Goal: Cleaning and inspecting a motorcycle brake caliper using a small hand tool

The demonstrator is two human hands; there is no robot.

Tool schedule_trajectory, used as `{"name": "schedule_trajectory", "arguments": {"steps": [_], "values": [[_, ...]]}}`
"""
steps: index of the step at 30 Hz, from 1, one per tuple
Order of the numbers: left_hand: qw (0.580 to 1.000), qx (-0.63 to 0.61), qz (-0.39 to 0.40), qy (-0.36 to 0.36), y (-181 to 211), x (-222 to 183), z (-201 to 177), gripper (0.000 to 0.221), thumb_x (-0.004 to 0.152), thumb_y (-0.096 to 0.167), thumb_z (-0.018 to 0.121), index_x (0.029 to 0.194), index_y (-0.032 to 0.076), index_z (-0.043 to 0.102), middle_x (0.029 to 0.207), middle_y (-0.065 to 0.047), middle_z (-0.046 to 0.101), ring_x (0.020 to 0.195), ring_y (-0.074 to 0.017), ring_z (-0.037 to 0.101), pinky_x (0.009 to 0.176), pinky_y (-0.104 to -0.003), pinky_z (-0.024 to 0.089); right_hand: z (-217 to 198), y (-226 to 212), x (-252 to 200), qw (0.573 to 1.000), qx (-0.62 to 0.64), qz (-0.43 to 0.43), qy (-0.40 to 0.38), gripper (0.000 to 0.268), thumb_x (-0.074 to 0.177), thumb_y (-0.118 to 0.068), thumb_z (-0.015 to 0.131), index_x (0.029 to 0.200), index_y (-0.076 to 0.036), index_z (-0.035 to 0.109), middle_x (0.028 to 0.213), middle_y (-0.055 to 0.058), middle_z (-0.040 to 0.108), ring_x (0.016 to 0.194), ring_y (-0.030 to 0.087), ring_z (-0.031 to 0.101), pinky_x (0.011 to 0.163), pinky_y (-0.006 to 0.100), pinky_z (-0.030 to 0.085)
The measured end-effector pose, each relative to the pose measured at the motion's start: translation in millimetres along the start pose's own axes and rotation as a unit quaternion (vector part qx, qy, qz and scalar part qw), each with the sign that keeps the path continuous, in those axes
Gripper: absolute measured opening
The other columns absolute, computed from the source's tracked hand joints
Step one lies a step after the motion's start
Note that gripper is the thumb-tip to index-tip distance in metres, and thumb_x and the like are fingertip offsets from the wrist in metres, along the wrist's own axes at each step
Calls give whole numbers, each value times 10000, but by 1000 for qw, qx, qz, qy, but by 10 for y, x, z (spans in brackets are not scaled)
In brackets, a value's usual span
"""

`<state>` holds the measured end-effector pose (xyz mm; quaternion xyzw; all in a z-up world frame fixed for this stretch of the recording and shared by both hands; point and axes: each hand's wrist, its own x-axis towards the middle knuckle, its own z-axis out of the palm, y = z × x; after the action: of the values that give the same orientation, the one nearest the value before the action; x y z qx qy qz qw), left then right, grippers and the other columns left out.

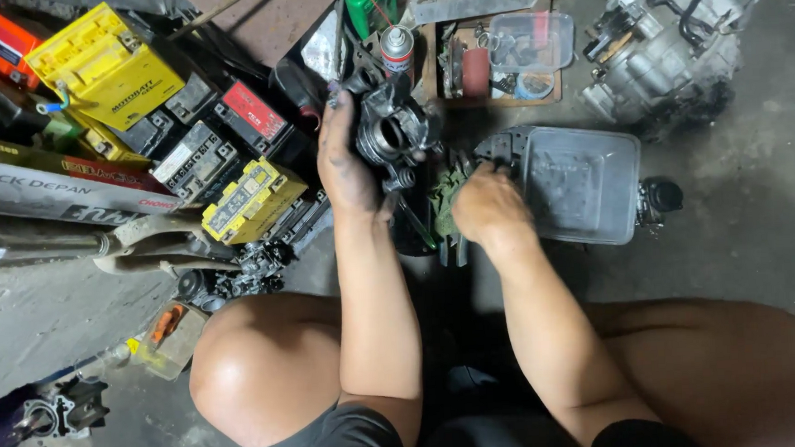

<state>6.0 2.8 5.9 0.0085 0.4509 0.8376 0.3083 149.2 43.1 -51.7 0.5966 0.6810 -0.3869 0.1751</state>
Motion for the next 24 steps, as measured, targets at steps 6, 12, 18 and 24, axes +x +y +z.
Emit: {"name": "schedule_trajectory", "arguments": {"steps": [6, 12, 18, 24], "values": [[980, -104, -167, -16, 67, -204, 162, 327, 872, 316, 751, 1104, 92, 702, 1020, -167, 712, 862, -304, 737, 667, -395, 649, -173, -223, -306, 999, -29, 14, -44, 561, 957, -134, 384, 1375, 231, 471, 1294, 463, 569, 1208, 586, 590, 959, 685, 519], [968, -126, -213, -25, -71, -67, 52, 358, 851, 314, 770, 1061, 31, 707, 1003, -219, 732, 856, -364, 745, 691, -492, 648, -127, -248, -226, 995, -74, 23, -57, 503, 941, -88, 445, 1318, 235, 529, 1190, 454, 627, 1133, 580, 637, 900, 694, 533], [972, -98, -212, -14, -5, -147, 47, 278, 874, 276, 747, 1062, 73, 719, 1008, -192, 734, 893, -347, 740, 757, -476, 640, -287, -366, -316, 991, -118, 15, -68, 332, 914, 91, 530, 1202, 222, 631, 1067, 414, 684, 1036, 542, 684, 799, 717, 544], [975, -105, -194, -16, 39, -202, 129, 271, 869, 265, 759, 1053, 71, 716, 982, -189, 733, 860, -325, 741, 744, -480, 644, -358, -389, -364, 994, -94, 29, -54, 304, 879, 124, 543, 1146, 196, 669, 1025, 365, 716, 1010, 503, 710, 765, 705, 559]]}}
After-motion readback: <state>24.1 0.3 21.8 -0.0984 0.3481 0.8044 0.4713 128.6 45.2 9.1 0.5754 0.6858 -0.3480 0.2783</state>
